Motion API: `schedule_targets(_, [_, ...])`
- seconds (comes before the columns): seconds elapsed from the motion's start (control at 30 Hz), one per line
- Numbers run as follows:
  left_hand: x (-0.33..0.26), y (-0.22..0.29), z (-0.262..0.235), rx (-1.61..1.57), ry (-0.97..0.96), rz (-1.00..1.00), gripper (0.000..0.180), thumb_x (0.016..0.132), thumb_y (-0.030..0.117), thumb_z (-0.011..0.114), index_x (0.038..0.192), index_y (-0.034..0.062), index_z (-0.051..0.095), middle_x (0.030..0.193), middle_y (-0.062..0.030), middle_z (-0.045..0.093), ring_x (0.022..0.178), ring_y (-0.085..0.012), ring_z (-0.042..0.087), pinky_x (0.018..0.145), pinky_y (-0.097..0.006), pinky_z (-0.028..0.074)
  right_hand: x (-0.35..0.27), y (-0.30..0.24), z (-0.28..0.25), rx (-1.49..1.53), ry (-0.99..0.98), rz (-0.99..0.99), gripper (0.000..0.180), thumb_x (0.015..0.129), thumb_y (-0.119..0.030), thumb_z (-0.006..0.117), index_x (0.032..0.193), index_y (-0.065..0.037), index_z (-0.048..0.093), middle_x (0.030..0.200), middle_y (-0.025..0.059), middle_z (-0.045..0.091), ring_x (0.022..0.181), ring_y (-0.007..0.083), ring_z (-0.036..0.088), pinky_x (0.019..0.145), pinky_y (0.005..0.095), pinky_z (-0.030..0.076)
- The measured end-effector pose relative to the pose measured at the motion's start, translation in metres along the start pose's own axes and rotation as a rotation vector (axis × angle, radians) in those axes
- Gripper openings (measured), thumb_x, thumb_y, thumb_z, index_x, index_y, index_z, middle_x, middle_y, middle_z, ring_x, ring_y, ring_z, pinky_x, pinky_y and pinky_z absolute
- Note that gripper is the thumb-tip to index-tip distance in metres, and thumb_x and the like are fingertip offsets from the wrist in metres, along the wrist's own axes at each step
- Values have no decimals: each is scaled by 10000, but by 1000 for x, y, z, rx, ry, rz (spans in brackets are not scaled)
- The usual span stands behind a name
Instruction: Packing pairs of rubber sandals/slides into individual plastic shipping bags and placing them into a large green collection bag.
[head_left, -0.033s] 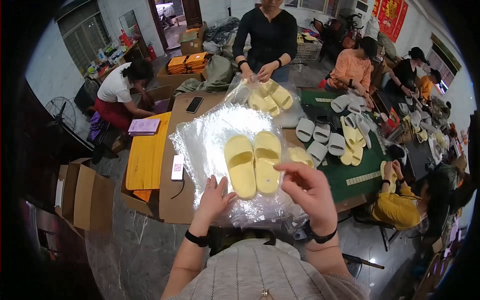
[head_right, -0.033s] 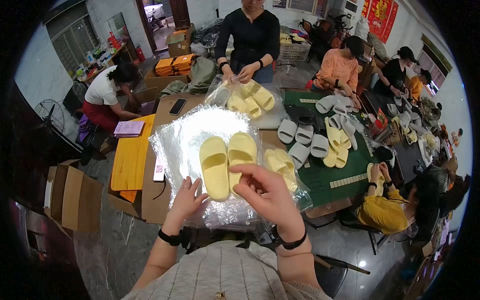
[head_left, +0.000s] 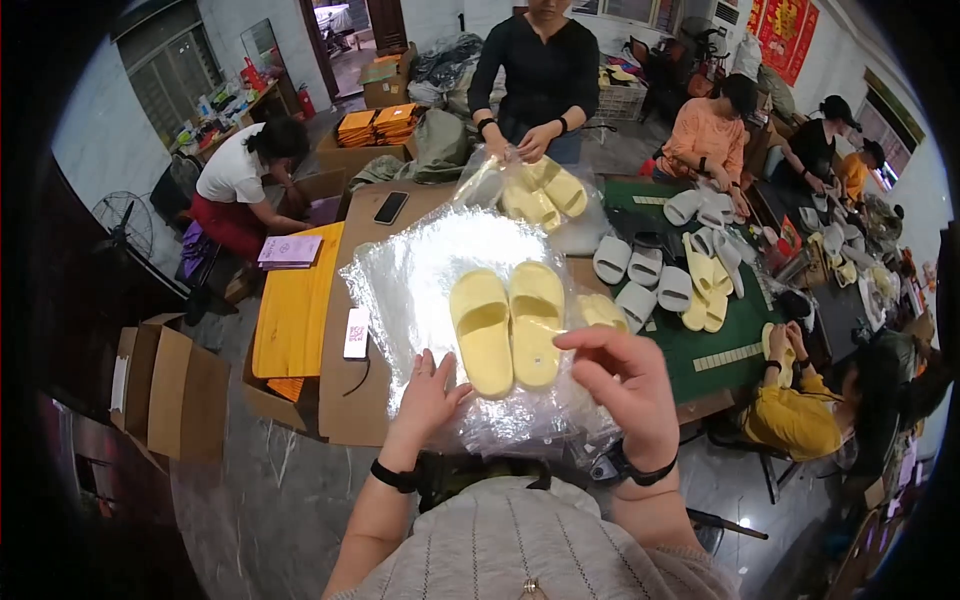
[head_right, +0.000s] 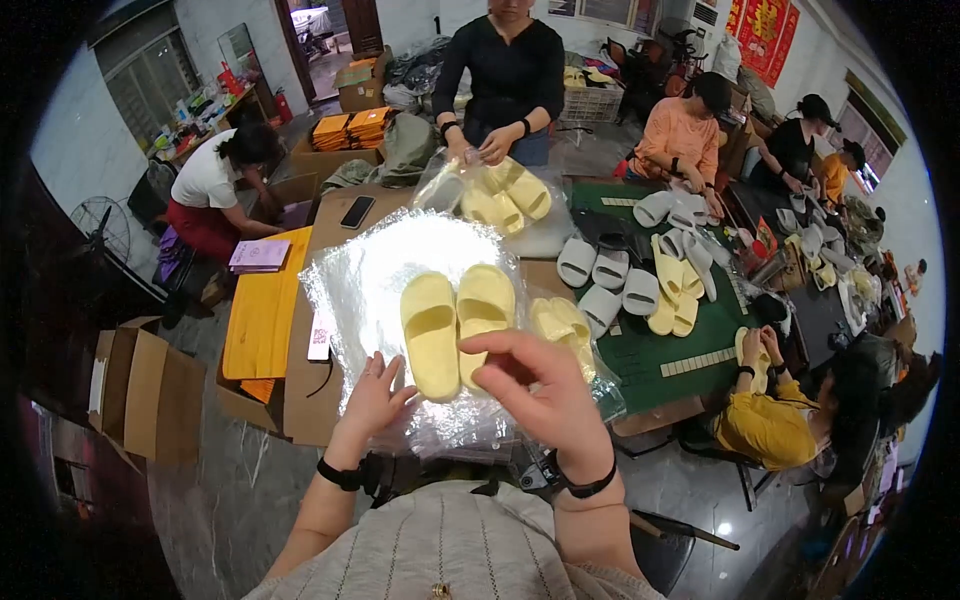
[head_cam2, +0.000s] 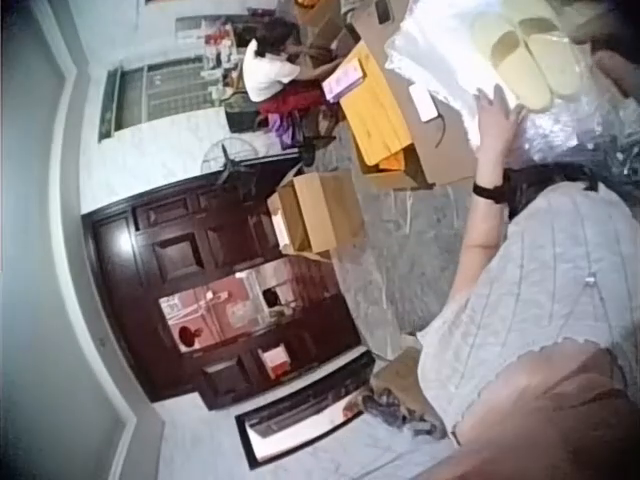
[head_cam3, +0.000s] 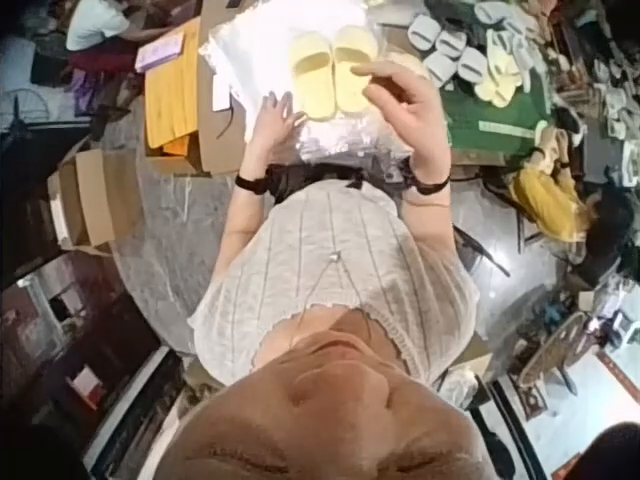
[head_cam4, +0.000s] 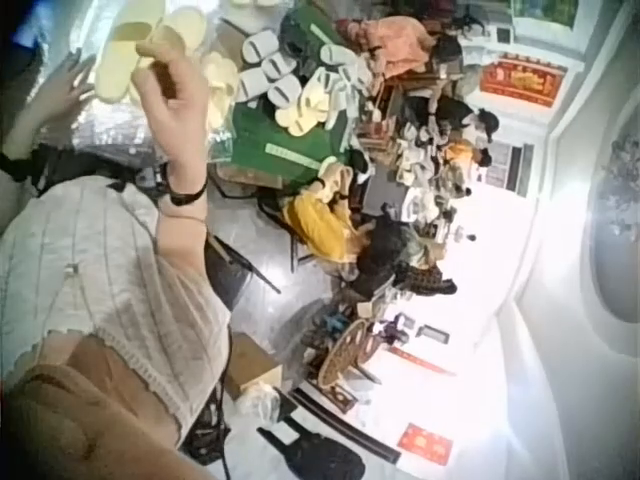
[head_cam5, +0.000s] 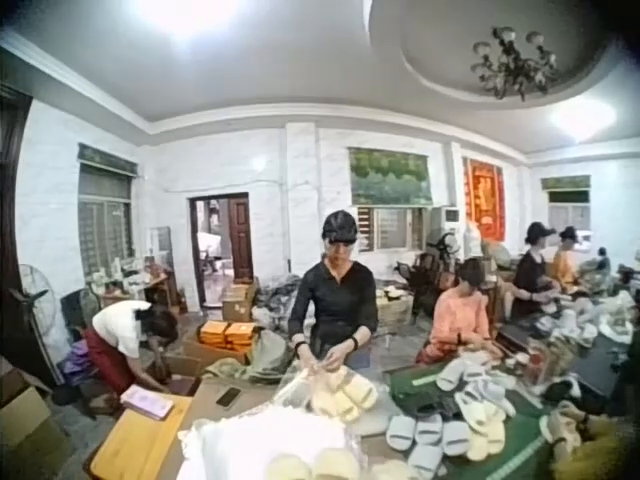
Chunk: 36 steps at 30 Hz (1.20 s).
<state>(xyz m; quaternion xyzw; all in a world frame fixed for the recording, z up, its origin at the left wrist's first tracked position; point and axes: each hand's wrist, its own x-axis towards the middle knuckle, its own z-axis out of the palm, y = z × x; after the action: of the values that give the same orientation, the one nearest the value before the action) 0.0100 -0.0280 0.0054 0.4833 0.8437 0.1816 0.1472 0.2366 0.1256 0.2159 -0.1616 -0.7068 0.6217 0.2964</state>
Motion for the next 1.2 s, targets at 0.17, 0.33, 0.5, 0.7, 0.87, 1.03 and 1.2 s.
schedule_targets(0.17, [6, -4, 2, -12, -17, 23, 587, 911, 350, 569, 1413, 75, 438, 1456, -369, 290, 1373, -503, 277, 1113, -474, 321, 66, 74, -6, -607, 205, -17, 259, 851, -264, 702, 859, -5, 695, 722, 113, 660, 654, 212, 643, 608, 301, 494])
schedule_targets(0.33, [8, -8, 6, -23, 4, 10, 604, 867, 372, 630, 1394, 117, 483, 1451, -361, 311, 1356, -512, 301, 1105, -475, 327, 97, 215, 41, -1137, 43, 56, 445, 801, -474, 682, 834, -31, 673, 789, 159, 669, 752, 306, 668, 661, 401, 532])
schedule_targets(0.5, [7, 1, -4, -9, -34, 27, 622, 843, 375, 655, 1386, 117, 493, 1455, -360, 305, 1354, -518, 300, 1104, -479, 326, 110, 261, 61, -1024, 281, 85, 365, 819, -375, 659, 862, -13, 640, 810, 178, 663, 771, 327, 664, 673, 417, 539])
schedule_targets(0.7, [9, 7, -7, -10, -41, -10, 665, 812, 376, 687, 1390, 112, 492, 1445, -366, 322, 1362, -502, 303, 1103, -474, 323, 89, 260, 16, -941, 272, 49, 250, 809, -287, 640, 840, -39, 627, 809, 151, 663, 730, 326, 658, 657, 438, 529])
schedule_targets(0.87, [8, 7, -5, -60, -36, -40, 755, 762, 451, 736, 1393, 115, 495, 1463, -354, 303, 1385, -468, 290, 1118, -461, 304, 25, 256, -63, -796, 400, 181, 299, 785, -324, 677, 861, -42, 612, 785, 164, 657, 740, 351, 649, 659, 447, 511])
schedule_targets(1.03, [6, 12, -6, -104, -23, -66, 750, 759, 460, 741, 1378, 103, 514, 1472, -343, 300, 1394, -455, 283, 1116, -453, 308, -58, 319, -165, -923, 615, 412, 311, 789, -334, 662, 843, -34, 601, 763, 179, 646, 721, 363, 646, 634, 465, 504])
schedule_targets(1.2, [6, 11, -5, -111, -23, -93, 760, 739, 434, 764, 1374, 98, 518, 1485, -318, 305, 1400, -430, 291, 1108, -449, 324, -99, 372, -235, -1085, 660, 648, 335, 831, -364, 636, 878, -32, 633, 790, 180, 670, 732, 392, 656, 671, 470, 539])
